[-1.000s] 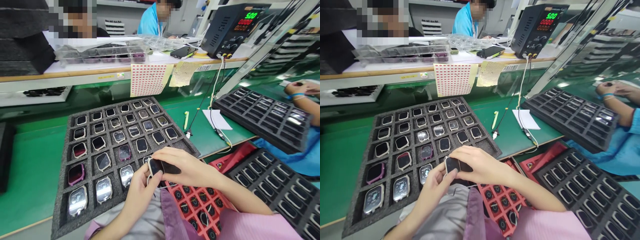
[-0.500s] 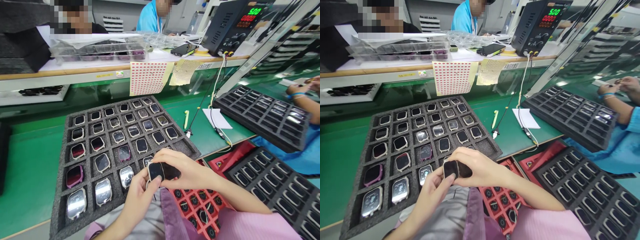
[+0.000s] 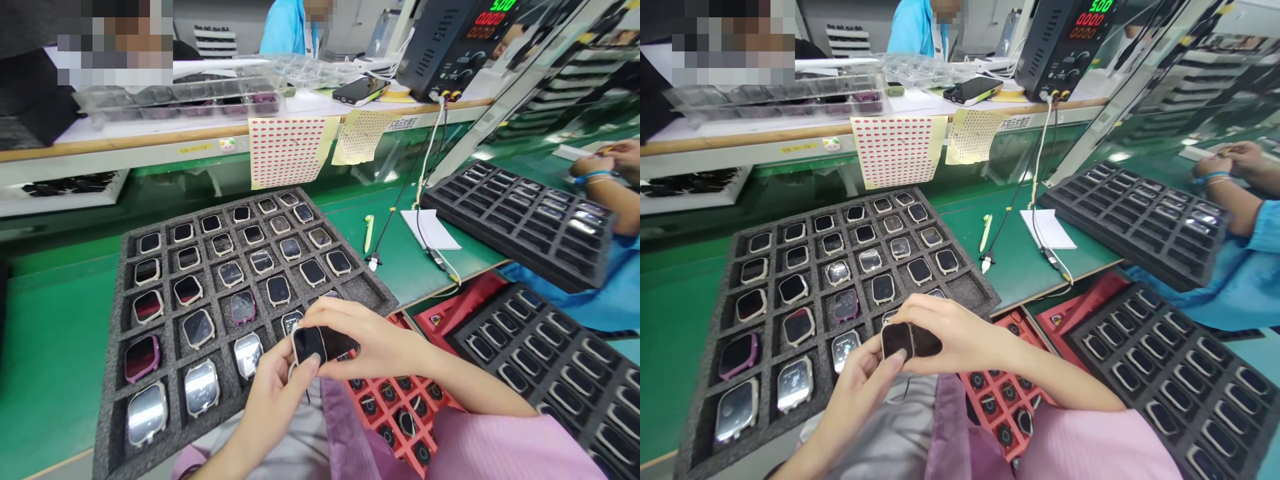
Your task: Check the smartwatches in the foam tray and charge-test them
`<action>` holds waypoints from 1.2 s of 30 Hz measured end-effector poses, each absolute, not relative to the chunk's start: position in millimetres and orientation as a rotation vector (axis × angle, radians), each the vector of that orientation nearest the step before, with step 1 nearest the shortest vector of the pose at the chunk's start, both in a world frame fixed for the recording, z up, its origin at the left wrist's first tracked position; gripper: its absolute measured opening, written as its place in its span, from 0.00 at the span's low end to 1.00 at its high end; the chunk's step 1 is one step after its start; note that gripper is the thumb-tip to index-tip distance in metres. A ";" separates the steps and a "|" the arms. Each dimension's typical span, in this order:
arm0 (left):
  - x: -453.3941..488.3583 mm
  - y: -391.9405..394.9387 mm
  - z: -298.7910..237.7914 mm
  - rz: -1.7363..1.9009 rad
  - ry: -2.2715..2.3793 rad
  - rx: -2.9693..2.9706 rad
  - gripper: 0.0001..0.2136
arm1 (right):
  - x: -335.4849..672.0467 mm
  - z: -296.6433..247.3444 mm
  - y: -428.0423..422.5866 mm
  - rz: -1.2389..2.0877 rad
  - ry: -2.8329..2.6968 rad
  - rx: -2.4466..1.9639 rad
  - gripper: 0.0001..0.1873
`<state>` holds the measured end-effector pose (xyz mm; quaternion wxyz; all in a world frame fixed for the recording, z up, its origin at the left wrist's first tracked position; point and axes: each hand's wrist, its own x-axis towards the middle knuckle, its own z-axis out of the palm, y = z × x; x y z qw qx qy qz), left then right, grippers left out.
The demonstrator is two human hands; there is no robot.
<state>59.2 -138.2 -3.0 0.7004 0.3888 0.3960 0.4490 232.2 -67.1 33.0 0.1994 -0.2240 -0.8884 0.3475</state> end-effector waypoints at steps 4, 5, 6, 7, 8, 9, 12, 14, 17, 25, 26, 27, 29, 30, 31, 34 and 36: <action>58.7 -139.1 -2.2 1.007 0.875 0.850 0.09 | 231.5 32.4 -68.1 0.942 -2.482 -0.623 0.21; 58.5 -139.5 -2.5 1.004 0.876 0.837 0.09 | 231.5 32.0 -68.4 0.933 -2.480 -0.620 0.21; 58.2 -139.8 -3.1 0.995 0.877 0.814 0.09 | 231.4 31.5 -68.6 0.925 -2.477 -0.616 0.21; 57.8 -140.0 -3.8 0.982 0.879 0.785 0.08 | 231.4 30.9 -68.9 0.920 -2.469 -0.612 0.21; 57.3 -140.2 -4.6 0.967 0.882 0.753 0.08 | 231.4 30.2 -69.2 0.919 -2.458 -0.607 0.21; 56.6 -140.4 -5.3 0.952 0.885 0.720 0.08 | 231.2 29.5 -69.6 0.922 -2.440 -0.602 0.22; 54.0 -140.0 -5.9 0.933 0.883 0.644 0.08 | 229.4 27.1 -71.9 0.961 -2.356 -0.606 0.24; 51.8 -138.9 -4.8 0.928 0.860 0.631 0.08 | 226.4 25.0 -73.9 1.015 -2.264 -0.638 0.25; 48.5 -135.6 -2.3 0.945 0.797 0.614 0.11 | 219.4 20.2 -76.8 1.192 -2.065 -0.702 0.23; 45.4 -131.4 -3.4 0.987 0.655 0.507 0.12 | 206.6 5.7 -75.5 1.918 -1.378 -0.787 0.18; 45.7 -131.8 -3.9 0.990 0.643 0.506 0.12 | 205.8 4.6 -75.0 1.945 -1.334 -0.771 0.17; 45.9 -132.2 -4.4 0.995 0.634 0.504 0.12 | 204.9 3.4 -74.5 1.972 -1.292 -0.743 0.16; 46.1 -133.1 -5.4 1.003 0.621 0.501 0.11 | 203.6 1.2 -73.5 2.005 -1.215 -0.676 0.15; 46.0 -133.5 -5.8 1.003 0.618 0.507 0.11 | 203.2 0.4 -72.9 2.013 -1.191 -0.650 0.15; 45.7 -133.9 -6.2 1.001 0.614 0.516 0.11 | 203.2 0.0 -72.3 2.016 -1.186 -0.634 0.14; 44.4 -136.1 -6.6 0.985 0.614 0.557 0.10 | 205.7 1.2 -69.4 2.035 -1.259 -0.621 0.16; 44.2 -138.7 -6.0 0.986 0.662 0.596 0.09 | 208.7 2.9 -67.4 2.074 -1.322 -0.595 0.19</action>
